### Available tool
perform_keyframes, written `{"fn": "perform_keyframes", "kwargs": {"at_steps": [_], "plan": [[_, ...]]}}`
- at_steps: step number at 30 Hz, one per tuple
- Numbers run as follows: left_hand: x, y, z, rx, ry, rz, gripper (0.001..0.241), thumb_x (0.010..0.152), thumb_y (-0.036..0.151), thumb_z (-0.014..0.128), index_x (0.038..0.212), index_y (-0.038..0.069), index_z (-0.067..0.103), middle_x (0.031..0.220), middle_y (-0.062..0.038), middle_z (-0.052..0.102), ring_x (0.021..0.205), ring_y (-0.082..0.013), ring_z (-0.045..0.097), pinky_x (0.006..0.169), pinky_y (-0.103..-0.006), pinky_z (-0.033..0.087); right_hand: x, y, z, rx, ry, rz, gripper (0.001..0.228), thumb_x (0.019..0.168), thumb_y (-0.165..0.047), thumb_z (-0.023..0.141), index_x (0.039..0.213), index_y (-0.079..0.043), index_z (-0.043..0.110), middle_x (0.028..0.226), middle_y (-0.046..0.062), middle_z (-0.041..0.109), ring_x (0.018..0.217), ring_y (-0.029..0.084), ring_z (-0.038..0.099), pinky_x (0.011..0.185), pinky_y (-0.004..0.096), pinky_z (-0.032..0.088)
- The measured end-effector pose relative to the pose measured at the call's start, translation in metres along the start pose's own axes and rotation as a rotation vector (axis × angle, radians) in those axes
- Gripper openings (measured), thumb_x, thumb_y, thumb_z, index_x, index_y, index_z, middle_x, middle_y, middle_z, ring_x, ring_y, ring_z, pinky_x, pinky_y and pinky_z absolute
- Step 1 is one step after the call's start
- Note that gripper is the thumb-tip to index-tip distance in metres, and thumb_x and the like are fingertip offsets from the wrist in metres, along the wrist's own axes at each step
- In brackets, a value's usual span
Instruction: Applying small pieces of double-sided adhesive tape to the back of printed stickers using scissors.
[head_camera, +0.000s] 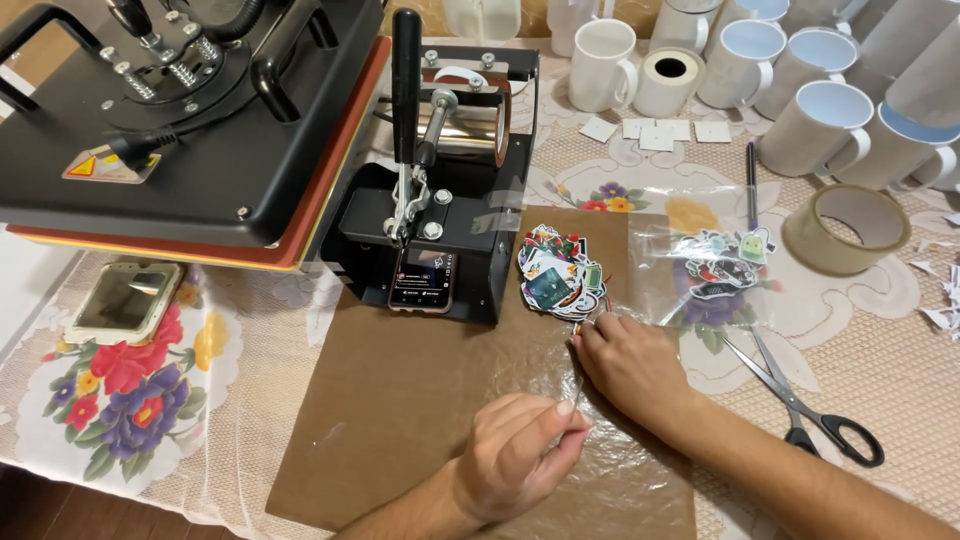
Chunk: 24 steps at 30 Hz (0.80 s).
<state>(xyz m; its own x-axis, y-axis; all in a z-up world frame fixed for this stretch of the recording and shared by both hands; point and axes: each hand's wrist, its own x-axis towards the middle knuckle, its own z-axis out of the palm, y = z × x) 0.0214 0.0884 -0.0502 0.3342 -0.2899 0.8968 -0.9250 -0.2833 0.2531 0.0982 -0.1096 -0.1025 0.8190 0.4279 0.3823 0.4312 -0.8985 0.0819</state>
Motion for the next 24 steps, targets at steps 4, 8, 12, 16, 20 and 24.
{"fn": "perform_keyframes", "kwargs": {"at_steps": [4, 8, 12, 16, 20, 24], "plan": [[0.001, 0.005, 0.002, -0.129, 0.044, -0.162, 0.07, 0.089, -0.007, 0.078, 0.145, 0.0, 0.036, 0.093, -0.008, 0.074, 0.079, -0.0182, 0.073, 0.082, -0.0342, 0.061, -0.003, 0.009, -0.008, 0.018, 0.089, -0.168, 0.031, 0.102, -0.027, 0.051, 0.077, -0.013, 0.061, 0.064, 0.0, 0.057, 0.044, 0.013, 0.053, 0.034, 0.031, 0.045], [0.019, 0.012, 0.001, -0.462, 0.142, -0.749, 0.078, 0.083, 0.0, 0.078, 0.147, -0.006, 0.034, 0.089, -0.008, 0.076, 0.079, -0.0152, 0.07, 0.075, -0.0263, 0.058, -0.004, 0.011, -0.05, 0.854, 0.027, 0.346, 0.014, 0.086, -0.019, 0.071, 0.089, -0.013, 0.084, 0.082, 0.002, 0.083, 0.065, 0.012, 0.076, 0.059, 0.025, 0.059], [0.038, 0.016, 0.007, -0.768, 0.161, -1.153, 0.09, 0.077, 0.001, 0.079, 0.154, 0.004, 0.032, 0.084, -0.006, 0.075, 0.065, -0.0054, 0.062, 0.059, -0.0168, 0.048, -0.033, 0.002, -0.083, 1.187, 0.093, 0.527, 0.037, 0.093, -0.019, 0.066, 0.059, -0.006, 0.07, 0.054, 0.001, 0.064, 0.053, 0.01, 0.055, 0.054, 0.026, 0.042], [0.056, 0.028, 0.013, -0.908, 0.114, -1.17, 0.095, 0.078, 0.004, 0.079, 0.157, 0.003, 0.026, 0.083, -0.006, 0.075, 0.068, -0.0058, 0.064, 0.065, -0.018, 0.05, -0.06, -0.009, -0.097, 1.431, 0.138, 0.809, 0.029, 0.091, -0.014, 0.067, 0.074, 0.006, 0.081, 0.066, 0.018, 0.079, 0.059, 0.021, 0.071, 0.06, 0.032, 0.061], [0.059, 0.032, 0.029, -0.967, 0.107, -1.185, 0.097, 0.077, 0.005, 0.08, 0.157, 0.005, 0.025, 0.082, -0.006, 0.074, 0.065, -0.0039, 0.062, 0.064, -0.016, 0.049, -0.08, -0.012, -0.096, 1.407, 0.271, 0.793, 0.027, 0.09, -0.013, 0.067, 0.078, 0.007, 0.08, 0.07, 0.017, 0.08, 0.061, 0.02, 0.074, 0.063, 0.029, 0.065], [0.059, 0.035, 0.036, -0.956, 0.091, -1.183, 0.099, 0.077, 0.004, 0.081, 0.158, 0.004, 0.023, 0.083, -0.006, 0.075, 0.067, -0.005, 0.065, 0.064, -0.0158, 0.05, -0.086, -0.011, -0.104, 1.417, 0.331, 0.741, 0.024, 0.091, -0.011, 0.066, 0.084, 0.008, 0.08, 0.073, 0.018, 0.079, 0.061, 0.021, 0.074, 0.063, 0.029, 0.067]]}}
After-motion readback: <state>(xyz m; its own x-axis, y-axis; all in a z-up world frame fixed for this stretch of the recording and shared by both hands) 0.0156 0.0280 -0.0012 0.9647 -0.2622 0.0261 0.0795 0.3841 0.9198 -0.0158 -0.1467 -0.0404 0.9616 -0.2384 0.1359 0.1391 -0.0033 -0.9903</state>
